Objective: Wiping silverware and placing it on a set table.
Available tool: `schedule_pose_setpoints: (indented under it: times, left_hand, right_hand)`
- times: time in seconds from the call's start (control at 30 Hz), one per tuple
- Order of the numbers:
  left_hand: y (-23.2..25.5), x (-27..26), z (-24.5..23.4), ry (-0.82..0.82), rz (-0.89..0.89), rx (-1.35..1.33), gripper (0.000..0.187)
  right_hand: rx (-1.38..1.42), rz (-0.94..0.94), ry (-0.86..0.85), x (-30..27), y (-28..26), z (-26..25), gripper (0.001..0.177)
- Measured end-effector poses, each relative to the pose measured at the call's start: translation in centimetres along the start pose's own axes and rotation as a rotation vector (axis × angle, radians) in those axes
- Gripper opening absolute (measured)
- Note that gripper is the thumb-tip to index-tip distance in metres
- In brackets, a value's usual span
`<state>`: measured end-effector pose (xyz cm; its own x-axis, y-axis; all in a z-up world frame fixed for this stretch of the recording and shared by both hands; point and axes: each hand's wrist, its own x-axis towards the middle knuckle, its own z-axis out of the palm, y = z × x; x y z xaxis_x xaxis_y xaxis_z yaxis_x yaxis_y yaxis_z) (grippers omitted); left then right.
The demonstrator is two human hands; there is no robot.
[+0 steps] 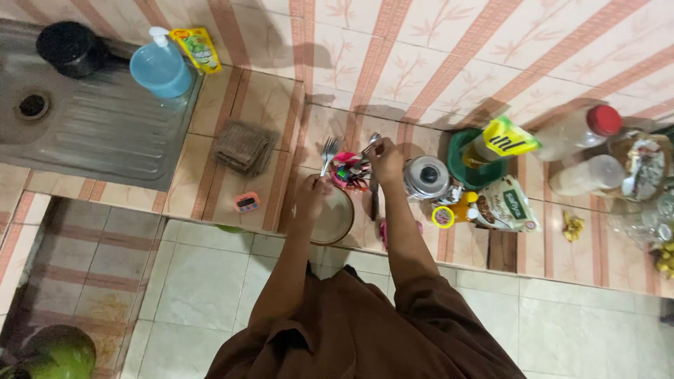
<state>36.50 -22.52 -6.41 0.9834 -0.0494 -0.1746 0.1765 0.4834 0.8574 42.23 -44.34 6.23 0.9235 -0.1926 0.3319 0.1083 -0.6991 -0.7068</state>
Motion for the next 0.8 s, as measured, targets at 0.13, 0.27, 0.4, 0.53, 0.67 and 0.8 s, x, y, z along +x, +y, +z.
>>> schedule_pose_setpoints:
  times: [0.13, 0.27, 0.4, 0.53, 0.67, 0.8]
  left_hand:
    - [7.2, -4.0, 6.0, -0.017, 0.256, 0.240, 0.025]
    - [12.3, -6.7, 11.0, 0.106, 0.149, 0.667, 0.028]
    - [10.0, -6.8, 12.0, 0.004, 0.156, 0.605, 0.026]
    - [4.0, -4.4, 9.6, -0.180, 0.096, 0.206, 0.023]
    - [4.0, -4.6, 9.9, -0.180, 0.027, 0.259, 0.020]
    - [4.2, -4.8, 9.5, -0.195, -0.147, 0.139, 0.019]
  right_hand:
    - [0.131, 0.073, 0.065, 0.4, -6.2, -7.2, 0.037]
    - [0.225, 0.225, -0.106, 0.3, -5.7, -9.9, 0.021]
    - [0.784, 0.327, -0.281, 0.3, -3.6, -9.6, 0.013]
    - [0.815, 0.444, -0.288, 0.3, -4.0, -10.5, 0.007]
    - [0.816, 0.344, -0.255, 0.4, -2.8, -9.6, 0.013]
    - [0.561, 0.263, -0.153, 0.4, -5.9, -10.4, 0.016]
